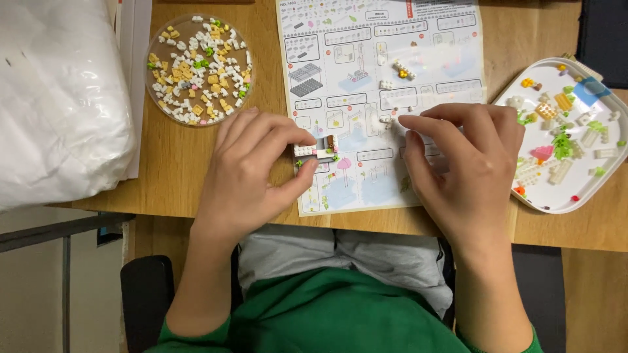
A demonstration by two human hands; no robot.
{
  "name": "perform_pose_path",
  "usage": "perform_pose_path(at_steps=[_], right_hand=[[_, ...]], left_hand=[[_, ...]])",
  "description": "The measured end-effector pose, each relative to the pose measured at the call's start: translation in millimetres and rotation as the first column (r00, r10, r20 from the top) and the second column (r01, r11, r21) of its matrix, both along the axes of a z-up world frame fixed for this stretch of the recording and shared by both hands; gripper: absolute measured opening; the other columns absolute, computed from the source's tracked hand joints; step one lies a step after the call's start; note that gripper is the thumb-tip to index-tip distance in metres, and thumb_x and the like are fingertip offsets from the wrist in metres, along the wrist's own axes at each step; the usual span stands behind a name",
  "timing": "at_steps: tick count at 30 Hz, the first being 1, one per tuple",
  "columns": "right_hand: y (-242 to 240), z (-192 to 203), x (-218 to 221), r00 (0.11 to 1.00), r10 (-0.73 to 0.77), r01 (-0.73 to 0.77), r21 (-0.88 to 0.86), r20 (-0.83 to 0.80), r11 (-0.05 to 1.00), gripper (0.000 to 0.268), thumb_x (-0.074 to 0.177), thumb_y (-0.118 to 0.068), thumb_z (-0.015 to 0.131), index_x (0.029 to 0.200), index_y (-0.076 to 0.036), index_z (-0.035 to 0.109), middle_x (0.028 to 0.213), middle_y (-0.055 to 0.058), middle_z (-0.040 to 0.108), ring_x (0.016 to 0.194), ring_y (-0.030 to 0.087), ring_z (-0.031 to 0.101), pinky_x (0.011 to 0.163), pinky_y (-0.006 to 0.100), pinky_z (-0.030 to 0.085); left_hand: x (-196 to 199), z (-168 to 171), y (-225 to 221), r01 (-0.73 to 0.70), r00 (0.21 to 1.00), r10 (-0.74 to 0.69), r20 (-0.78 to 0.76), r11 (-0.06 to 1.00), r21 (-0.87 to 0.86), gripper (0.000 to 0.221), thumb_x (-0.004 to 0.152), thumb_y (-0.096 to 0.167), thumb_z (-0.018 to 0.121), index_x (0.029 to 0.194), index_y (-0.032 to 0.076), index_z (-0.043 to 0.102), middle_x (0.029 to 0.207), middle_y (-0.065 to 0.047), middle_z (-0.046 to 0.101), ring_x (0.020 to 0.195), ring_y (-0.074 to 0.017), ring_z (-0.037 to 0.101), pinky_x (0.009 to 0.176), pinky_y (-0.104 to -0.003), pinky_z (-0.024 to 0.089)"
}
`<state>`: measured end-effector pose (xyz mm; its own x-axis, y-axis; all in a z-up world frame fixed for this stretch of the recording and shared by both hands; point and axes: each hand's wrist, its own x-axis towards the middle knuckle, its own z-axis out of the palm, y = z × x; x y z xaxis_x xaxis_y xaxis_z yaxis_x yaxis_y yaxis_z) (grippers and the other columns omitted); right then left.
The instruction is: Assembling a micro-block toy set by following printed instructions on a desk.
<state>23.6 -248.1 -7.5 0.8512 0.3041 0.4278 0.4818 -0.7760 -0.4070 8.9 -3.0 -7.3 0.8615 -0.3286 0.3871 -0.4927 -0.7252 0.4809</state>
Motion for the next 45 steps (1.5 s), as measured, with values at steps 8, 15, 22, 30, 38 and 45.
perform_pose_path(at_steps=[8, 15, 22, 30, 38, 45], right_hand=[[-16, 8, 19, 0.999, -0.001, 0.005, -0.118, 0.033, 0.993, 0.017, 0.102, -0.005, 0.072, 0.118, -0.009, 0.075, 0.108, 0.008, 0.064, 0.097, 0.032, 0.046, 0.082, 0.042, 0.032], [-3, 8, 60, 1.000, 0.023, -0.021, -0.279, 0.004, 0.960, 0.018, 0.102, -0.014, 0.071, 0.118, -0.008, 0.076, 0.100, 0.010, 0.067, 0.090, 0.034, 0.056, 0.066, 0.045, 0.043], [-6, -8, 62, 0.997, -0.017, 0.036, -0.260, 0.076, 0.965, 0.008, 0.105, -0.017, 0.078, 0.111, -0.013, 0.079, 0.098, 0.005, 0.061, 0.090, 0.029, 0.055, 0.061, 0.041, 0.042], [7, 23, 35, 0.974, 0.228, -0.228, 0.022, -0.003, 0.973, 0.007, 0.108, -0.001, 0.083, 0.108, -0.003, 0.076, 0.107, 0.012, 0.066, 0.097, 0.028, 0.054, 0.085, 0.038, 0.037], [26, 23, 30, 0.876, 0.483, -0.482, -0.073, -0.001, 0.873, 0.007, 0.098, -0.008, 0.074, 0.105, -0.008, 0.071, 0.102, 0.006, 0.065, 0.088, 0.028, 0.051, 0.078, 0.036, 0.042], [35, 26, 23, 0.876, 0.444, -0.368, -0.335, 0.188, 0.867, 0.005, 0.105, -0.014, 0.071, 0.108, -0.013, 0.074, 0.102, 0.004, 0.067, 0.090, 0.029, 0.058, 0.073, 0.037, 0.046]], left_hand=[[0, 0, 1, -0.003, 1.000, 0.003, -0.004, 1.000, 0.014, 0.013, 0.090, 0.017, 0.069, 0.099, 0.010, 0.065, 0.097, -0.004, 0.062, 0.095, -0.0232, 0.056, 0.095, -0.043, 0.040], [-3, 1, 2, 0.008, 1.000, -0.008, -0.007, 1.000, -0.004, 0.013, 0.091, 0.016, 0.066, 0.102, 0.009, 0.063, 0.100, -0.005, 0.063, 0.098, -0.0247, 0.057, 0.099, -0.045, 0.039], [-1, 0, 2, -0.006, 0.998, 0.004, -0.064, 0.999, -0.034, 0.019, 0.092, 0.020, 0.064, 0.108, 0.010, 0.063, 0.105, -0.004, 0.064, 0.102, -0.0225, 0.058, 0.100, -0.044, 0.037], [-2, -2, 4, 0.034, 0.999, -0.035, -0.025, 0.998, -0.045, 0.015, 0.092, 0.019, 0.064, 0.103, 0.009, 0.064, 0.101, -0.005, 0.065, 0.100, -0.0234, 0.059, 0.105, -0.048, 0.037], [-1, 1, 3, 0.013, 0.999, -0.014, -0.036, 0.999, -0.045, 0.016, 0.094, 0.021, 0.064, 0.105, 0.009, 0.063, 0.101, -0.005, 0.064, 0.099, -0.0241, 0.058, 0.101, -0.046, 0.039], [-3, -1, 6, 0.017, 1.000, -0.016, 0.010, 0.999, -0.035, 0.011, 0.094, 0.015, 0.066, 0.103, 0.009, 0.064, 0.099, -0.005, 0.062, 0.097, -0.0261, 0.057, 0.102, -0.046, 0.039]])
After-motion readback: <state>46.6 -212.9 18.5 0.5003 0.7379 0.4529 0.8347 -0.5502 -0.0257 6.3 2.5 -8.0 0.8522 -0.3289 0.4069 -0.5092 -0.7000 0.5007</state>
